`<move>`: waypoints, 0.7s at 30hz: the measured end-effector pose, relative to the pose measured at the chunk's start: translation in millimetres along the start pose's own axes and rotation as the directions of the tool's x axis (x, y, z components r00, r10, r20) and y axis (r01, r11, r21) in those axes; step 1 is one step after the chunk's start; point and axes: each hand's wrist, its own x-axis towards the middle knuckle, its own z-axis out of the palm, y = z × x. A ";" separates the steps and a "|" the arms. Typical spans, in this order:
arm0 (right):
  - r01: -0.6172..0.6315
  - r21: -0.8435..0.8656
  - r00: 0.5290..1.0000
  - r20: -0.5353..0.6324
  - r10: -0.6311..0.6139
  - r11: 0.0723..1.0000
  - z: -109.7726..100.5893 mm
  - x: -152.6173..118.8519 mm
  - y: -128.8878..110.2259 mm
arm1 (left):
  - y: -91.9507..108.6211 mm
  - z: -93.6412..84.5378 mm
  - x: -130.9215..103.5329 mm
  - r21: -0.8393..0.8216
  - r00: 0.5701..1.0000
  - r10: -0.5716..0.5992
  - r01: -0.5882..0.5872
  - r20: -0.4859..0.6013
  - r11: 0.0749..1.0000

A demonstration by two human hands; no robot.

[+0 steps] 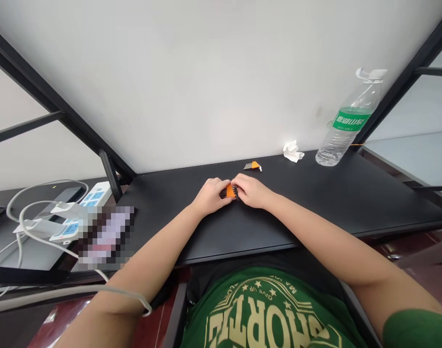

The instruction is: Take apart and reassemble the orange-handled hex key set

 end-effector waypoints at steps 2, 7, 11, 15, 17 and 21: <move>-0.024 0.065 1.000 -0.008 0.024 0.998 2.8 1.1 -0.6 | 2.3 -1.4 0.3 -0.044 1.000 0.005 -0.004 0.015 0.999; -0.206 0.515 0.972 0.009 0.235 0.832 3.7 5.6 3.7 | 7.2 -5.0 -0.3 -0.138 0.999 -0.037 0.032 -0.034 0.990; -0.341 0.810 0.930 0.217 0.296 0.477 -2.6 6.5 7.9 | 13.9 -7.6 -1.7 -0.152 0.992 -0.039 0.021 -0.117 0.988; -0.459 0.865 0.875 0.400 0.273 0.205 -7.4 4.6 7.2 | 18.3 -7.0 -1.8 -0.119 0.992 0.003 -0.019 -0.130 0.993; -0.489 0.855 0.856 0.433 0.284 0.170 -8.0 3.9 7.2 | 16.9 -5.3 -1.5 -0.104 0.992 0.014 -0.027 -0.127 0.994; -0.487 0.843 0.865 0.431 0.256 0.228 -7.8 2.8 10.8 | 10.2 -2.7 -1.5 -0.104 0.988 -0.004 -0.012 -0.151 0.995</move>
